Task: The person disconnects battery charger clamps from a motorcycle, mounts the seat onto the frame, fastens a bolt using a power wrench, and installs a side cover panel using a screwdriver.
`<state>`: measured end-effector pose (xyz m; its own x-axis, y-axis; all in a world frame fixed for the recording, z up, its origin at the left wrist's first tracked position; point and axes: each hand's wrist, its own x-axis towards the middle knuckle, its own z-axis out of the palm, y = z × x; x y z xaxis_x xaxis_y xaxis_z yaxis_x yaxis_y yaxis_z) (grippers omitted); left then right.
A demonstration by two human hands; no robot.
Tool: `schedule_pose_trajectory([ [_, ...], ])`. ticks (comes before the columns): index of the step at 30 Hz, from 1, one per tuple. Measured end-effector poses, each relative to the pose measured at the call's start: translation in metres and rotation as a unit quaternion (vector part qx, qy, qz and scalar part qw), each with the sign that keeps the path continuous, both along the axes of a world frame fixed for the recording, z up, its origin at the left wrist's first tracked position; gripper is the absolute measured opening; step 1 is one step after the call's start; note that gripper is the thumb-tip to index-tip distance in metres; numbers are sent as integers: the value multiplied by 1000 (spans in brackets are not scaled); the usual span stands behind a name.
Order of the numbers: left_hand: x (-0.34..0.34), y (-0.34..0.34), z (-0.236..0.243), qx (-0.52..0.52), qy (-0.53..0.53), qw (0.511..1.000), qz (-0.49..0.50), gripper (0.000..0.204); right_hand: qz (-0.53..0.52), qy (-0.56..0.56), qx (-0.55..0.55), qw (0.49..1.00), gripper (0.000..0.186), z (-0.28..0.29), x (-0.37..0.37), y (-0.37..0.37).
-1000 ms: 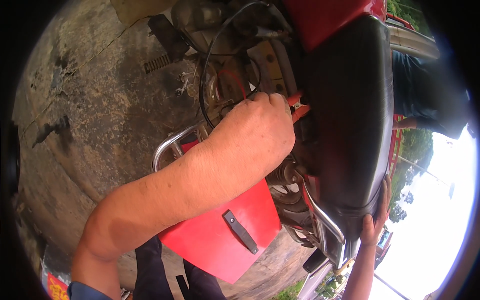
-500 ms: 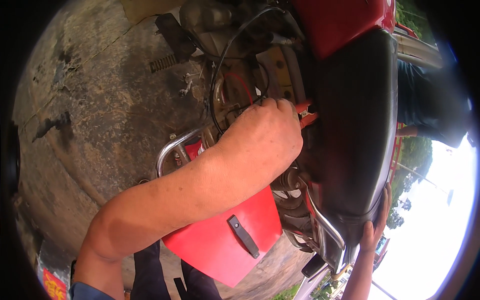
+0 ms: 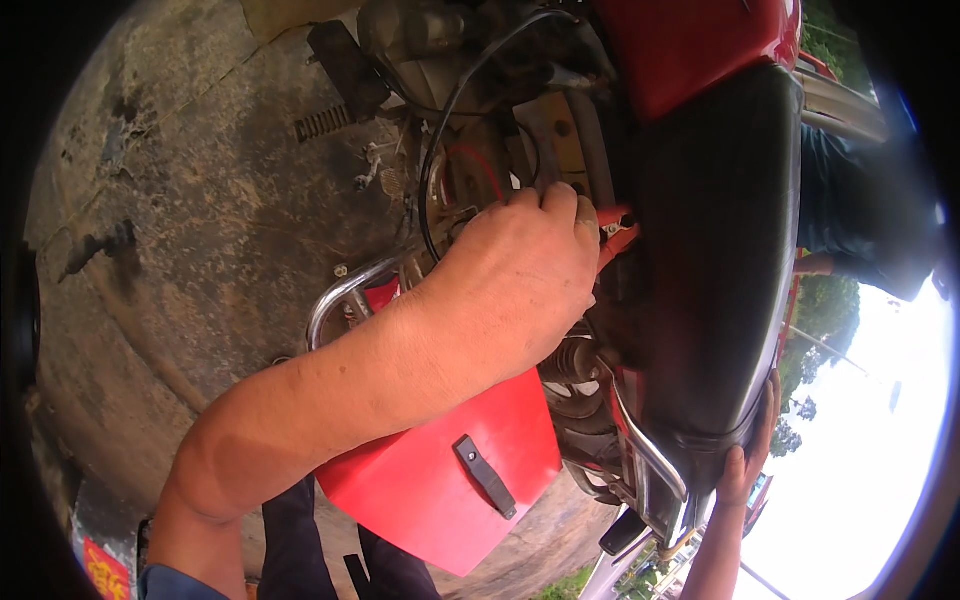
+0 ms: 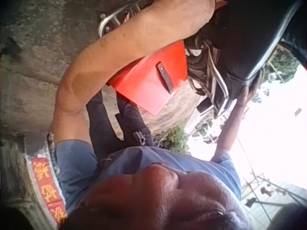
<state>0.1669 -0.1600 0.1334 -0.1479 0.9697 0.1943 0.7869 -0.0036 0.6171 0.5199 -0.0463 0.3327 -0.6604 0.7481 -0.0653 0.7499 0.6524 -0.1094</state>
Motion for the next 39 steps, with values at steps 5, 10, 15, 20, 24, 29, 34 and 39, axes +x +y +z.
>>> schedule_pose_trajectory([
  [5,-2,-1,-16,114,-86,987,76,50,-17,-5,0,1000,106,1,-1,-1],
  [10,-8,5,-32,214,-85,968,101,48,-29,-1,-6,1000,109,-2,-6,-3],
  [15,-10,3,-35,227,-93,965,97,38,-32,9,-5,999,109,-4,0,-3],
  [20,-21,-2,-31,213,-41,975,51,24,-24,0,4,1000,106,0,-1,-3],
  [24,-18,-10,-23,145,-251,957,21,20,-21,6,4,1000,104,-1,0,-2],
  [29,6,-20,-9,78,-328,941,33,23,-8,-8,18,1000,99,3,3,-3],
  [34,12,-18,-8,151,-282,943,94,24,-3,-19,28,999,97,4,1,-2],
  [39,17,-11,-6,175,-242,950,93,24,3,3,13,1000,96,4,5,0],
])
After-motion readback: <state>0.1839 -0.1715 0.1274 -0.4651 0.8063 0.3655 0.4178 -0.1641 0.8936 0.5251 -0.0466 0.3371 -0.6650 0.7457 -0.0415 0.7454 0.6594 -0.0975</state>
